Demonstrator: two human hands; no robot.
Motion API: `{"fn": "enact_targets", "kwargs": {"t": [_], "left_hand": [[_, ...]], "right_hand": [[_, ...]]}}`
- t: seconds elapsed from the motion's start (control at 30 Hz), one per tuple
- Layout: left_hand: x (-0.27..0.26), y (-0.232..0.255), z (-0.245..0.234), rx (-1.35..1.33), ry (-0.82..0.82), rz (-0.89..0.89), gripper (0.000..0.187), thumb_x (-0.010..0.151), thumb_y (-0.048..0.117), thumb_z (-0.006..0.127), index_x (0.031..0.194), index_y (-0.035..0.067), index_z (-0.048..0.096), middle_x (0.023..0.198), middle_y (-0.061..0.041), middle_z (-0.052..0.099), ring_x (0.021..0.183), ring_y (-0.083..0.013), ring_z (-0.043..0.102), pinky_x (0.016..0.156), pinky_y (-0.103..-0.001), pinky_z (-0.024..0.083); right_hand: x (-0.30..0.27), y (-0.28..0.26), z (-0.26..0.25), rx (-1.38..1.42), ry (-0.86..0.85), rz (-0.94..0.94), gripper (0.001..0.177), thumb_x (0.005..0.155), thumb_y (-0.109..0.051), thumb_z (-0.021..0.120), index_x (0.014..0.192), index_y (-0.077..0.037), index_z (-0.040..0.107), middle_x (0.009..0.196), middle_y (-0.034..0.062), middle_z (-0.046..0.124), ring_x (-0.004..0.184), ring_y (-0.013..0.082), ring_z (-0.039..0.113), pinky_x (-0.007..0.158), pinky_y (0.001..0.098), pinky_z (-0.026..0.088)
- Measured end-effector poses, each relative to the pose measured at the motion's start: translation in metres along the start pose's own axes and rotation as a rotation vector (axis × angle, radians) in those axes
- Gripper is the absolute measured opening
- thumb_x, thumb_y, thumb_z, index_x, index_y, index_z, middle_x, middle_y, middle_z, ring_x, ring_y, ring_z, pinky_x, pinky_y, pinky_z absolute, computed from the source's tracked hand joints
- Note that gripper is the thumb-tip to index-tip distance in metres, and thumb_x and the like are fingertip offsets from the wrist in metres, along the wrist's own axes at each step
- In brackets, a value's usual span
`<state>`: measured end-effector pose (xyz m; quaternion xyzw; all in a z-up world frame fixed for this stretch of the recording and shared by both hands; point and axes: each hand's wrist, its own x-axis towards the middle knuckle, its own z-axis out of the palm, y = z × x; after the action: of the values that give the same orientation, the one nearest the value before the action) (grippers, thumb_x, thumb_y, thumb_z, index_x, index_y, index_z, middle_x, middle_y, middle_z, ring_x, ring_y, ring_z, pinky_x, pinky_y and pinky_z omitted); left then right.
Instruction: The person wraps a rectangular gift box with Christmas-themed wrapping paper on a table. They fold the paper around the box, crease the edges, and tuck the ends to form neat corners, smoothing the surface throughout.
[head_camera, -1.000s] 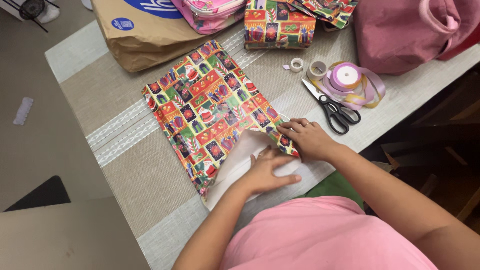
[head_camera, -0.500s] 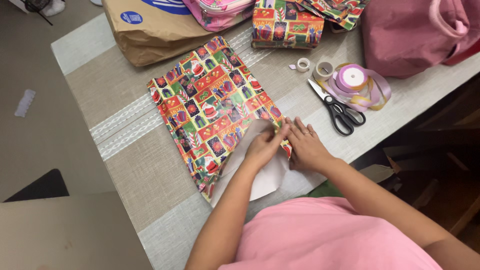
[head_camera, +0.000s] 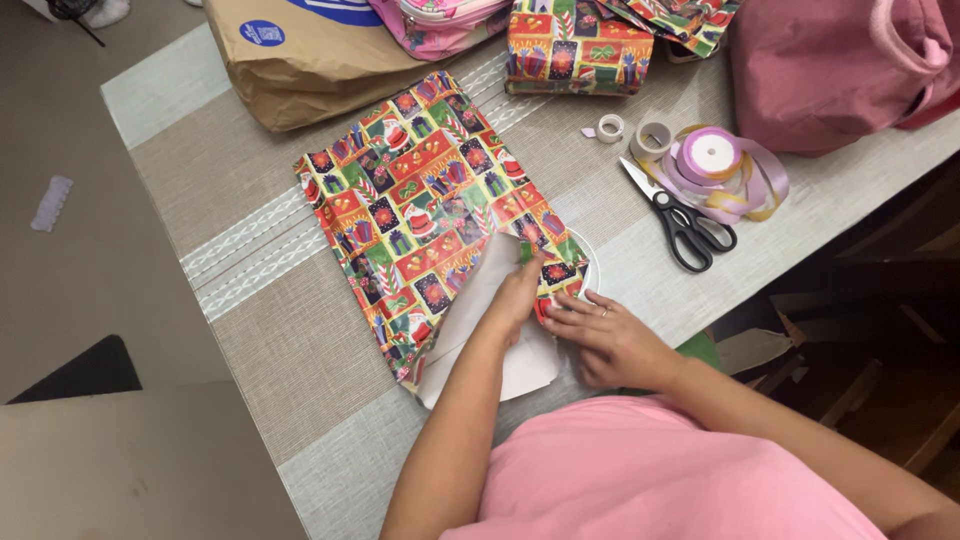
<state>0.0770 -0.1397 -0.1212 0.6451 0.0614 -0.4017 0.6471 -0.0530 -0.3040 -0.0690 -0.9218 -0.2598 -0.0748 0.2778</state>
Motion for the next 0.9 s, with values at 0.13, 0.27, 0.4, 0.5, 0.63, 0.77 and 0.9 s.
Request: {"fn": "enact_targets", "kwargs": {"t": [0.13,0.27,0.4,0.5,0.63,0.77,0.9], "left_hand": [[-0.006,-0.01,0.006,0.158,-0.002,0.051,0.056,0.092,0.043,0.053,0.124,0.001,0.072,0.118,-0.016,0.073,0.105,-0.0221,0.067,0.089,-0.037,0.051],[0.006,-0.024,0.017,0.155,-0.034,0.021,0.049,0.089,0.036,0.055,0.124,0.005,0.069,0.122,-0.012,0.072,0.11,-0.0214,0.065,0.094,-0.037,0.05],[0.02,-0.031,0.021,0.13,-0.112,-0.037,0.054,0.095,0.045,0.046,0.126,0.009,0.071,0.125,-0.007,0.07,0.117,-0.0187,0.06,0.101,-0.035,0.044],[0.02,-0.029,0.015,0.033,-0.17,-0.044,0.057,0.097,0.051,0.042,0.129,0.013,0.069,0.129,-0.005,0.067,0.119,-0.0176,0.057,0.104,-0.035,0.041],[0.008,-0.017,0.001,0.006,-0.082,-0.143,0.057,0.093,0.053,0.046,0.135,0.019,0.064,0.13,-0.003,0.067,0.117,-0.0186,0.057,0.1,-0.041,0.04],[-0.007,0.0,-0.009,-0.084,0.058,-0.129,0.065,0.092,0.058,0.047,0.137,0.014,0.061,0.13,-0.005,0.069,0.113,-0.0216,0.061,0.093,-0.046,0.041],[-0.011,0.004,-0.004,0.003,0.098,-0.097,0.073,0.091,0.062,0.047,0.146,0.014,0.054,0.138,-0.005,0.061,0.121,-0.0255,0.056,0.097,-0.052,0.046]], "right_hand": [[0.011,0.034,-0.013,0.136,0.253,0.206,0.065,0.075,-0.004,0.059,0.14,-0.011,0.059,0.137,0.0152,0.063,0.128,0.034,0.06,0.107,0.0475,0.049],[0.025,0.06,-0.017,0.023,0.084,0.378,0.064,0.072,-0.002,0.059,0.133,-0.015,0.067,0.126,0.0151,0.068,0.119,0.0356,0.064,0.1,0.0458,0.052],[0.029,0.06,-0.015,-0.024,0.005,0.39,0.056,0.074,-0.006,0.062,0.128,-0.019,0.071,0.118,0.0087,0.072,0.123,0.0317,0.062,0.1,0.0462,0.048],[0.032,0.055,-0.016,-0.044,-0.012,0.419,0.056,0.076,-0.008,0.062,0.129,-0.02,0.07,0.119,0.0073,0.071,0.124,0.0306,0.058,0.1,0.0472,0.046],[0.035,0.052,-0.019,-0.096,-0.071,0.472,0.061,0.076,-0.013,0.062,0.136,-0.021,0.065,0.124,0.0078,0.067,0.121,0.0317,0.056,0.098,0.048,0.045],[0.037,0.049,-0.016,-0.132,-0.12,0.524,0.072,0.074,-0.013,0.062,0.145,-0.022,0.055,0.127,0.0072,0.065,0.123,0.0313,0.055,0.097,0.0483,0.045],[0.032,0.044,-0.01,-0.135,-0.049,0.402,0.075,0.081,-0.014,0.061,0.154,-0.016,0.046,0.147,0.0116,0.055,0.138,0.0356,0.048,0.107,0.0529,0.04]]}}
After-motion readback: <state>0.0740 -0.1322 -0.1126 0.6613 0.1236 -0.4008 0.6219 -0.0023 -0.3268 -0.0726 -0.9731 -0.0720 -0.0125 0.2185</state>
